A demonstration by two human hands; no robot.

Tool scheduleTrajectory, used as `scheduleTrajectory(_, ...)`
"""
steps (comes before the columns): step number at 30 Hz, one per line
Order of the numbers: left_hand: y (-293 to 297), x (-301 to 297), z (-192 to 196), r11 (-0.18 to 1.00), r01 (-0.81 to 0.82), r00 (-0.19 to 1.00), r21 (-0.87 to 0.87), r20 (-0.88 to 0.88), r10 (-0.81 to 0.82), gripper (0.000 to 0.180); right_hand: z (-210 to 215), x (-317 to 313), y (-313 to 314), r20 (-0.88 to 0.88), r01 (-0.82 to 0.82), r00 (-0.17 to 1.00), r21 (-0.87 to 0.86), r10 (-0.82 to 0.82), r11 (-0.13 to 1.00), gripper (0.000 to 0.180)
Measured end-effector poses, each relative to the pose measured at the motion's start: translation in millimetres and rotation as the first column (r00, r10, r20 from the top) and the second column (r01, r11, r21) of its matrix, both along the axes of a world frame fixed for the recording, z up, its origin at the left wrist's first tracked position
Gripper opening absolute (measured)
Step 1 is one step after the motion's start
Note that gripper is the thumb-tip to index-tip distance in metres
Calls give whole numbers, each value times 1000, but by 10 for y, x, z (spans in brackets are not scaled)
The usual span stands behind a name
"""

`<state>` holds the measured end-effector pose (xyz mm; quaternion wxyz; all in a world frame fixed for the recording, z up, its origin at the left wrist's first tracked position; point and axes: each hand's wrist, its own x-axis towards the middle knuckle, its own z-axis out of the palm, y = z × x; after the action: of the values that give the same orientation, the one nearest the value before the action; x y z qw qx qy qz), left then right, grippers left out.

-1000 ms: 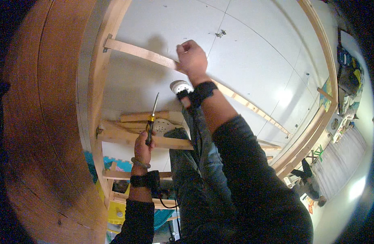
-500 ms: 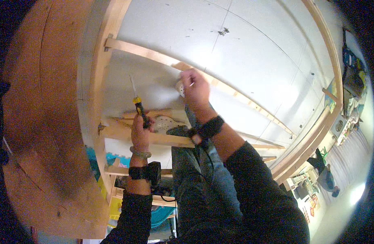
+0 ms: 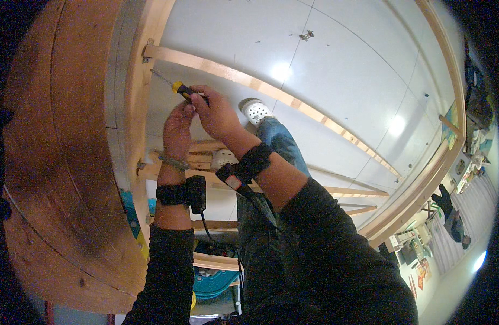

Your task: The person kneels on the floor and uses a screwdriver to fasten metal brackets to a wooden frame. They repeatedly position brackets and tighten screws along the curved edge of the frame.

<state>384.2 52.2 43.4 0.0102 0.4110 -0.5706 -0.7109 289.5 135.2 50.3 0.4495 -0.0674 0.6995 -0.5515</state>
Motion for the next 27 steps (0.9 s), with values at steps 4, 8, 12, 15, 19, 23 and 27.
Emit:
scheduleTrajectory(4, -371, 109, 144, 373, 180, 973, -910, 221, 72, 36, -24, -95, -72, 20, 18, 1000, 46, -19, 999, 31)
scheduleTrajectory(8, -872, 75, 160, 241, 92, 984, -966, 125, 124, 39, -88, -87, -130, -28, 4, 1000, 61, -2, 998, 33)
scheduleTrajectory(12, -1257, -35, 8, 800, 123, 869, -587, 453, 199, 61, -158, -53, -176, -16, 30, 999, 66, -29, 997, 34)
scheduleTrajectory(15, -1330, -122, -123, 773, 198, 787, -602, 568, 241, 73, -180, -101, -214, -26, 19, 1000, 57, -17, 998, 32)
scheduleTrajectory(19, -1277, -142, -155, 729, 228, 756, -645, 589, 284, 73, -143, -170, -216, -32, -15, 999, 72, 18, 997, 30)
scheduleTrajectory(23, -1242, -144, -147, 746, 237, 715, -623, 632, 301, 73, -89, -191, -203, -5, 8, 1000, 62, -8, 998, 30)
scheduleTrajectory(27, -1366, -147, -203, 765, 135, 734, -630, 582, 350, 70, -79, -197, -224, 13, 40, 999, 64, -40, 997, 28)
